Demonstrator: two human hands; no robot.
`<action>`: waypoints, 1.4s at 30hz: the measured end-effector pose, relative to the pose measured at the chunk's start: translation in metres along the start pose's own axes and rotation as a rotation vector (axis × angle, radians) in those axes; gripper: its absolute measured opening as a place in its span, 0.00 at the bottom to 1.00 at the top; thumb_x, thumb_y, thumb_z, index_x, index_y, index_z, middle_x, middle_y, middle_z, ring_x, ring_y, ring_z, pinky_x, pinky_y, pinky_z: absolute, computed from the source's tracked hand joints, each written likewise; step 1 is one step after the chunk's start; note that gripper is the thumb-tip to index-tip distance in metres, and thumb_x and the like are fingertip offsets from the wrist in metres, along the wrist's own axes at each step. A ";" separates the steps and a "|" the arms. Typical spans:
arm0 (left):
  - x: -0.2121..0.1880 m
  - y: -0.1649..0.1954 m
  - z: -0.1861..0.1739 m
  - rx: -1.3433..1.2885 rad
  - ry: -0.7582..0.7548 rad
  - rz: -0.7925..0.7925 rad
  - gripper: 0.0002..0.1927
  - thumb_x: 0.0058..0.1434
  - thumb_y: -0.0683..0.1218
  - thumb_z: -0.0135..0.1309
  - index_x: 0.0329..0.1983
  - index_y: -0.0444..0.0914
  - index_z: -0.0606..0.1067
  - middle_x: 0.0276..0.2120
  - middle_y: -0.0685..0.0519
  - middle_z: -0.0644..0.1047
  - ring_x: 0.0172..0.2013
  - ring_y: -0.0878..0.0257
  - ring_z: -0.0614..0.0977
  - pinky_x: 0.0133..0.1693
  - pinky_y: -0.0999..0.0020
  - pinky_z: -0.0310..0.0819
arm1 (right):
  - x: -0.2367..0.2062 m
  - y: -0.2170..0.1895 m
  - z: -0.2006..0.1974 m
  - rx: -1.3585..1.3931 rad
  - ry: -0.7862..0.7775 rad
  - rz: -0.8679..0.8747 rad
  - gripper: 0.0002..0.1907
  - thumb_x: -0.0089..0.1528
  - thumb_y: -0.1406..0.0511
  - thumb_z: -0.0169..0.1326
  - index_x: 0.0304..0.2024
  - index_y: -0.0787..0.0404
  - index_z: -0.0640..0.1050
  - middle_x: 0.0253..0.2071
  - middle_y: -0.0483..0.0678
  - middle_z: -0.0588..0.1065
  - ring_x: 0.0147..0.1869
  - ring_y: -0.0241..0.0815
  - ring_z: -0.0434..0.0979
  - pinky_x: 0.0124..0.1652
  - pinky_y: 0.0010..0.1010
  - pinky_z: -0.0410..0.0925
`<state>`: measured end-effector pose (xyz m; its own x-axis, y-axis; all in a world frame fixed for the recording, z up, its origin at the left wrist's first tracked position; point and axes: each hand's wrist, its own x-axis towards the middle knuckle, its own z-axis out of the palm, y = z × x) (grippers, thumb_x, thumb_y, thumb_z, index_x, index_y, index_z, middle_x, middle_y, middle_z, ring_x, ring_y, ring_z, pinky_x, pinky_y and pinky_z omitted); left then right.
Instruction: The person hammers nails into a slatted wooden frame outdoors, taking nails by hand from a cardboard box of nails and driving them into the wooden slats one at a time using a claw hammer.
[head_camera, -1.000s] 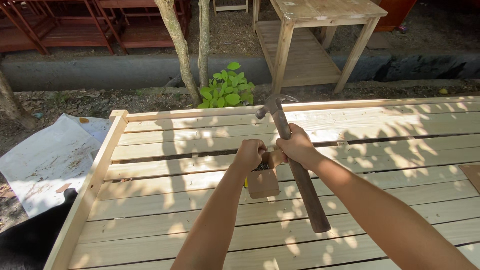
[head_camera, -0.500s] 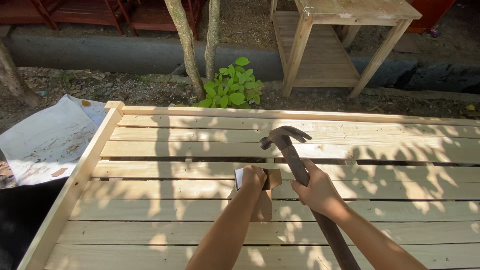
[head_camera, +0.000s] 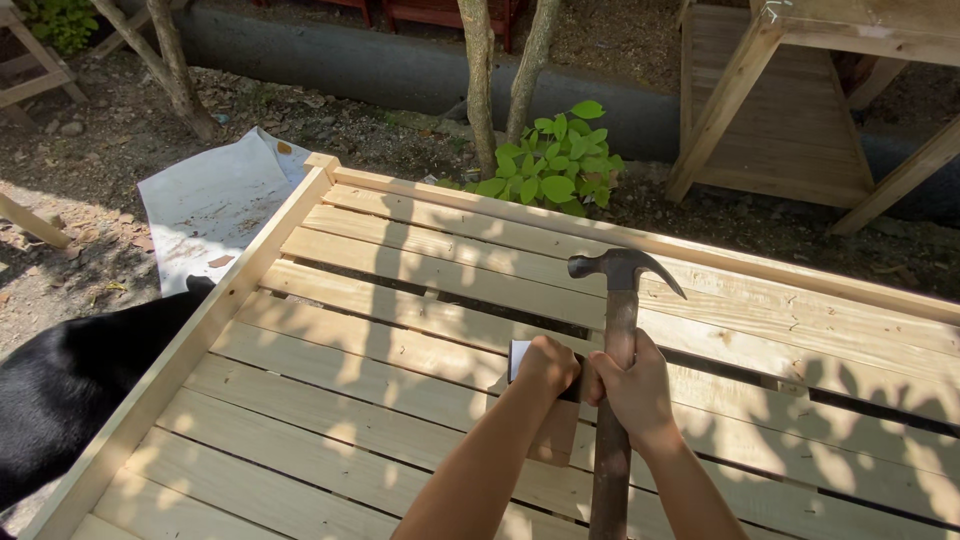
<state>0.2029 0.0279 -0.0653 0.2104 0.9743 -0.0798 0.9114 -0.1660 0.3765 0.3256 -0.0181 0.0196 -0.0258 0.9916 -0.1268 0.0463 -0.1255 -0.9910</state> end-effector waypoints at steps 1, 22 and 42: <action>0.001 -0.001 0.000 0.001 -0.001 0.001 0.02 0.54 0.39 0.55 0.29 0.37 0.77 0.32 0.46 0.81 0.35 0.50 0.83 0.37 0.60 0.77 | 0.000 0.001 0.003 0.008 -0.011 0.009 0.08 0.61 0.74 0.54 0.39 0.71 0.68 0.20 0.50 0.70 0.18 0.40 0.70 0.20 0.34 0.67; -0.075 -0.042 -0.041 -1.184 0.924 -0.576 0.10 0.64 0.41 0.55 0.46 0.31 0.80 0.33 0.52 0.82 0.31 0.67 0.84 0.33 0.71 0.77 | 0.023 -0.028 0.100 0.169 -0.357 -0.074 0.14 0.60 0.75 0.55 0.48 0.65 0.69 0.21 0.47 0.68 0.18 0.36 0.69 0.21 0.31 0.66; -0.273 -0.116 -0.100 -0.875 1.109 -0.501 0.35 0.60 0.37 0.59 0.71 0.38 0.63 0.34 0.49 0.84 0.37 0.61 0.87 0.41 0.67 0.81 | -0.059 -0.012 0.241 -0.250 -0.796 0.033 0.15 0.58 0.69 0.61 0.44 0.66 0.72 0.29 0.48 0.77 0.17 0.39 0.72 0.18 0.32 0.65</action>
<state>0.0042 -0.2032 0.0047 -0.7845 0.5847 0.2065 0.2274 -0.0384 0.9730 0.0863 -0.0831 0.0284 -0.7140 0.6575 -0.2406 0.2772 -0.0501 -0.9595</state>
